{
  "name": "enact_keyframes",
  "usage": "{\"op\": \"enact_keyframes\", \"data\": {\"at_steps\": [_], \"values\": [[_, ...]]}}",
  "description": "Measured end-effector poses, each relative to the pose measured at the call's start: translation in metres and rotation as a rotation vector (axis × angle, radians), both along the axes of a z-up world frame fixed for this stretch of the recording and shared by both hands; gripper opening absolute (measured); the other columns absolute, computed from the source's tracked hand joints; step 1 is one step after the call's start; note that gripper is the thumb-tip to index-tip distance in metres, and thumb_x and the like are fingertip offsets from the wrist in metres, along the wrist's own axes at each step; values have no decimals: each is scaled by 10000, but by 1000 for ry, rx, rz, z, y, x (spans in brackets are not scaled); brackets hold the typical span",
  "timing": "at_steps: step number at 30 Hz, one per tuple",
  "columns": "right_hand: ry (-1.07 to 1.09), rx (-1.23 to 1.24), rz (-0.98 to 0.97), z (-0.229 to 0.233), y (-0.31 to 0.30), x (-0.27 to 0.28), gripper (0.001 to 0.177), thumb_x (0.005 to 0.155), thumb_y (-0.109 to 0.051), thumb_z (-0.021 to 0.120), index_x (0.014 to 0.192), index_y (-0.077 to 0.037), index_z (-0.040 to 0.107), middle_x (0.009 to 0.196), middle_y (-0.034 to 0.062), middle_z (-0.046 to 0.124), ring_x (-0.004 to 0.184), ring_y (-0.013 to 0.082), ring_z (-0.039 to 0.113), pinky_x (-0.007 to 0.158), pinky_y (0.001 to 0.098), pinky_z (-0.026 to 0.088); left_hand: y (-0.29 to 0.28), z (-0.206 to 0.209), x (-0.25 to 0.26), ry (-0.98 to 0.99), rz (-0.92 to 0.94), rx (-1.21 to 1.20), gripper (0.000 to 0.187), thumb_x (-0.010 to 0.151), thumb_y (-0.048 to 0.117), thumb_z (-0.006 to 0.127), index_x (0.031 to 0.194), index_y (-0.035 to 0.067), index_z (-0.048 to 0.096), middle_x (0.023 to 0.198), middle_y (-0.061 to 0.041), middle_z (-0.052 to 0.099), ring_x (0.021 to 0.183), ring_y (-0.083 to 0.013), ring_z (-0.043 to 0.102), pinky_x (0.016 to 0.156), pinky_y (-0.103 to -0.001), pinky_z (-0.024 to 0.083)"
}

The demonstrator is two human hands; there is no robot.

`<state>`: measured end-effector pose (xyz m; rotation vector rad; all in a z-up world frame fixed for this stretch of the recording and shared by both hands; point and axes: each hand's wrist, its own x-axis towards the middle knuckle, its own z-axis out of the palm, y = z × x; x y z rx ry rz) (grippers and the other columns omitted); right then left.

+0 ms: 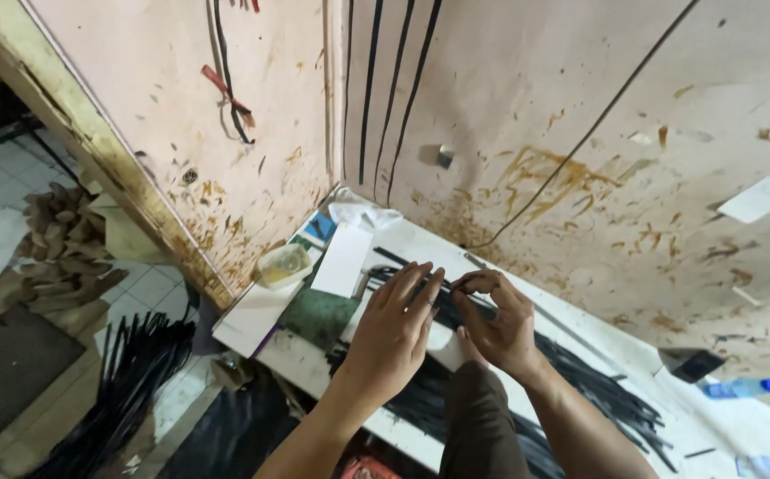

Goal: The person picks up black rubber strips from a table, runs them through a small roller device on a blue container, and then hangs the processed strips on a wall rack using a red clothespin.

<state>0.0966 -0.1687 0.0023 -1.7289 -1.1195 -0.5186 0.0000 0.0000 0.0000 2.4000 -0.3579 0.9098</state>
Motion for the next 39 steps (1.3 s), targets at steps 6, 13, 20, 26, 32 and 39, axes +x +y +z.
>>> {"op": "enact_keyframes", "data": {"at_steps": [6,13,20,26,32,39], "values": [[-3,4,-43,-7,-4,-28,100,909,27,721,980,31,649,976,188,695,928,309,710,834,389,594,-1,-1,-25,49,11,23,468,1038,86,547,1495,34,464,1474,-175,508,1406,-352,477,1129,-466,443],[-10,-74,-45,-26,-11,-30,92,912,36,716,985,26,660,952,164,712,868,282,721,790,357,597,0,-23,-36,60,23,-38,412,1067,104,498,1471,24,483,1448,-182,533,1375,-359,507,1102,-472,466],[119,-130,-19,-107,-17,-24,104,915,40,715,1004,37,662,910,136,697,823,254,702,721,328,573,-7,-106,-25,179,76,-82,462,1077,156,496,1524,56,433,1486,-157,533,1385,-333,508,1130,-458,447],[201,-154,-23,-191,-35,-22,76,923,47,688,995,31,671,932,125,725,659,156,630,541,252,474,-16,-182,-20,206,65,-120,442,1071,144,504,1498,37,473,1462,-158,556,1369,-312,519,1135,-438,451],[224,-172,0,-284,-70,-22,43,924,47,672,921,39,630,876,137,690,615,160,597,522,254,462,-51,-273,-8,178,59,-141,437,1068,135,515,1490,27,480,1436,-163,580,1351,-312,540,1123,-431,464],[76,-52,-88,-445,-162,-19,85,878,0,748,842,-25,675,673,145,675,531,359,640,447,401,467,-140,-422,-14,-44,202,33,428,1023,125,581,1445,53,578,1289,-221,647,1222,-399,632,948,-490,558]]}}
